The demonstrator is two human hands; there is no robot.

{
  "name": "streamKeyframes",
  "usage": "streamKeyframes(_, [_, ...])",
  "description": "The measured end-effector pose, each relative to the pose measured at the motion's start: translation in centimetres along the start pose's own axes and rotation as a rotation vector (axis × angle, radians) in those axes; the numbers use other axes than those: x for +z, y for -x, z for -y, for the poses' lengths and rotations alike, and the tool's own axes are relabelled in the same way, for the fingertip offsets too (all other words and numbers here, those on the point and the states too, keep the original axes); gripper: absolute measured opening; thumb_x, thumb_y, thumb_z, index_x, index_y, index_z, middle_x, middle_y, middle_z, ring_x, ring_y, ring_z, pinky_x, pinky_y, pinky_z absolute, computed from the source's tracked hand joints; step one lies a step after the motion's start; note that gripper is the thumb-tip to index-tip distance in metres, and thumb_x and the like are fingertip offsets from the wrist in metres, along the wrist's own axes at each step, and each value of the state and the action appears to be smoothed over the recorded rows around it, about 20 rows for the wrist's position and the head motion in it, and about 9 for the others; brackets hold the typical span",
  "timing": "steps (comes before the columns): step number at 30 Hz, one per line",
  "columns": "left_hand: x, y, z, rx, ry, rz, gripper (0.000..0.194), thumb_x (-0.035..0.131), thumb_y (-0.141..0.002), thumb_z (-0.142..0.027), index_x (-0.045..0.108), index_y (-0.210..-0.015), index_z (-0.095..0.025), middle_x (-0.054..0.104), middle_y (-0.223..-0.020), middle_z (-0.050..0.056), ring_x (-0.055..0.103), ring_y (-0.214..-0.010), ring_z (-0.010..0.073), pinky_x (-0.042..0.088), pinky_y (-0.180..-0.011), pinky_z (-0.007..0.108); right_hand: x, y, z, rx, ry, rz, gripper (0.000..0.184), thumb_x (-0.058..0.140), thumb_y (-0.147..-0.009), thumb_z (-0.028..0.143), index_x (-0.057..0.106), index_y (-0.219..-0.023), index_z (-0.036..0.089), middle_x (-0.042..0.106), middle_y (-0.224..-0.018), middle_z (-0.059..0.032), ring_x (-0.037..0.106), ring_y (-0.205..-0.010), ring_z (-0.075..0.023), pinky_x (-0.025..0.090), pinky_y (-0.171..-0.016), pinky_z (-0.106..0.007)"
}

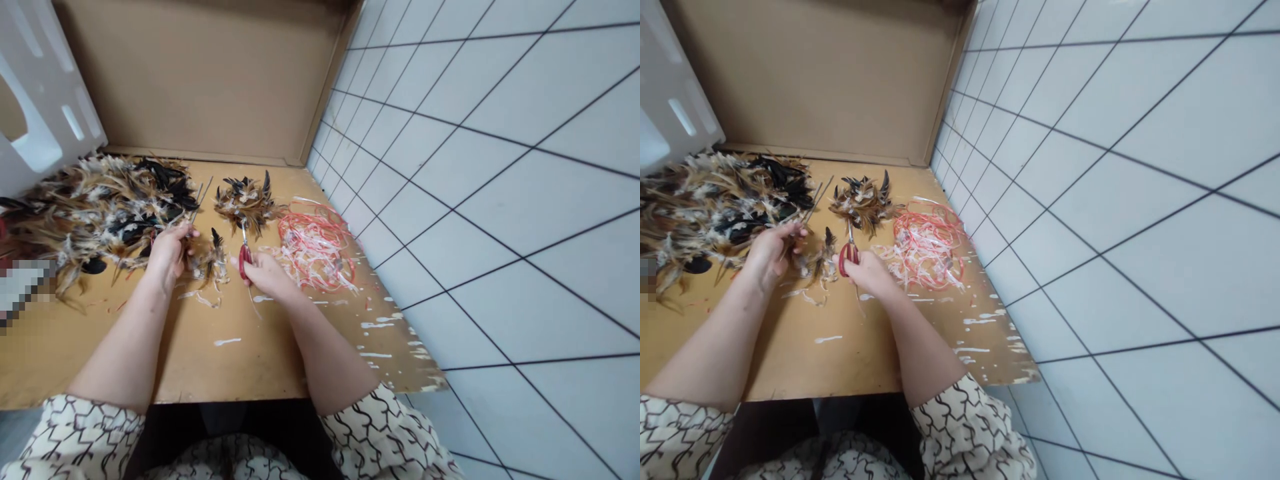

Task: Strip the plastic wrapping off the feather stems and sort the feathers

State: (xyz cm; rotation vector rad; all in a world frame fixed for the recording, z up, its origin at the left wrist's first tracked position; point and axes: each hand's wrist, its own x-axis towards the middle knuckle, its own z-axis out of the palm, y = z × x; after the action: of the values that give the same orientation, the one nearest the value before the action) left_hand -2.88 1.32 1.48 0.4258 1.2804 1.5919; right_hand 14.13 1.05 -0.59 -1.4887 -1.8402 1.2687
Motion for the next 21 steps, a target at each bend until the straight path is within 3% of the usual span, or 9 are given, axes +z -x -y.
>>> streamKeyframes(4, [1.0, -0.4, 0.2, -0.072, -0.020, -0.148, 0.014, 0.046, -0.071, -0.007, 0.049, -0.059, -0.014, 0.050, -0.048, -0.001, 0.040, -0.035, 0.0061, 0.023, -0.031, 0.016, 0.3, -0.7, -0.7, 0.010, 0.154, -0.090, 0.037, 0.053, -0.075, 0.047, 0.054, -0.057, 0.015, 0.051, -0.045, 0.0022, 0.046, -0.045, -0.0080, 0.030, -0.048, -0.020])
streamKeyframes(7, [2.7, -1.1, -0.3, -0.082, -0.037, -0.151, 0.015, 0.046, -0.067, -0.004, 0.046, -0.056, -0.015, 0.044, -0.044, -0.003, 0.036, -0.033, 0.0059, 0.024, -0.032, 0.017, 0.3, -0.8, -0.7, 0.006, 0.254, -0.145, 0.035, 0.051, -0.077, 0.045, 0.058, -0.061, 0.015, 0.055, -0.051, 0.0000, 0.050, -0.049, -0.0096, 0.029, -0.049, -0.021])
streamKeyframes(11, [6.2, -2.4, -2.3, -0.052, -0.032, -0.059, 0.009, 0.048, -0.071, -0.010, 0.050, -0.064, -0.015, 0.049, -0.052, -0.002, 0.046, -0.043, 0.0078, 0.040, -0.046, 0.018, -0.3, 0.0, 0.0, 0.013, 0.409, -0.185, 0.035, 0.050, -0.075, 0.047, 0.062, -0.070, 0.015, 0.061, -0.062, -0.0033, 0.053, -0.057, -0.0125, 0.028, -0.049, -0.022])
streamKeyframes(13, [7.7, -3.1, -3.5, 0.003, -0.070, 0.065, 0.006, 0.053, -0.074, -0.021, 0.055, -0.074, -0.015, 0.056, -0.065, 0.003, 0.058, -0.063, 0.0132, 0.047, -0.063, 0.024, -0.6, 0.4, 0.3, 0.023, 0.467, -0.186, 0.036, 0.049, -0.075, 0.049, 0.064, -0.076, 0.016, 0.064, -0.069, -0.0050, 0.055, -0.062, -0.0143, 0.028, -0.050, -0.023])
streamKeyframes(15, [8.5, -3.8, -4.4, 0.094, -0.200, 0.156, 0.024, 0.057, -0.072, -0.033, 0.057, -0.089, -0.016, 0.062, -0.084, 0.009, 0.060, -0.090, 0.0217, 0.045, -0.080, 0.035, -0.8, 0.6, 0.4, 0.046, 0.507, -0.189, 0.040, 0.047, -0.076, 0.052, 0.064, -0.081, 0.016, 0.065, -0.074, -0.0065, 0.057, -0.065, -0.0162, 0.028, -0.051, -0.024])
streamKeyframes(18, [8.1, -4.0, -4.5, 0.272, -0.459, 0.117, 0.034, 0.063, -0.065, -0.032, 0.059, -0.095, -0.015, 0.062, -0.101, 0.012, 0.052, -0.108, 0.0253, 0.037, -0.093, 0.039, -1.0, 0.7, 0.5, 0.064, 0.548, -0.184, 0.042, 0.044, -0.077, 0.054, 0.064, -0.085, 0.017, 0.067, -0.078, -0.0078, 0.060, -0.070, -0.0184, 0.032, -0.053, -0.025])
streamKeyframes(21, [6.0, -3.0, -3.5, 0.385, -0.744, 0.223, 0.020, 0.061, -0.063, -0.029, 0.063, -0.074, -0.013, 0.065, -0.082, 0.009, 0.058, -0.089, 0.0233, 0.040, -0.087, 0.034, -0.9, 0.9, 0.6, 0.052, 0.594, -0.181, 0.043, 0.044, -0.078, 0.054, 0.063, -0.091, 0.018, 0.069, -0.084, -0.0094, 0.063, -0.076, -0.0214, 0.037, -0.057, -0.026])
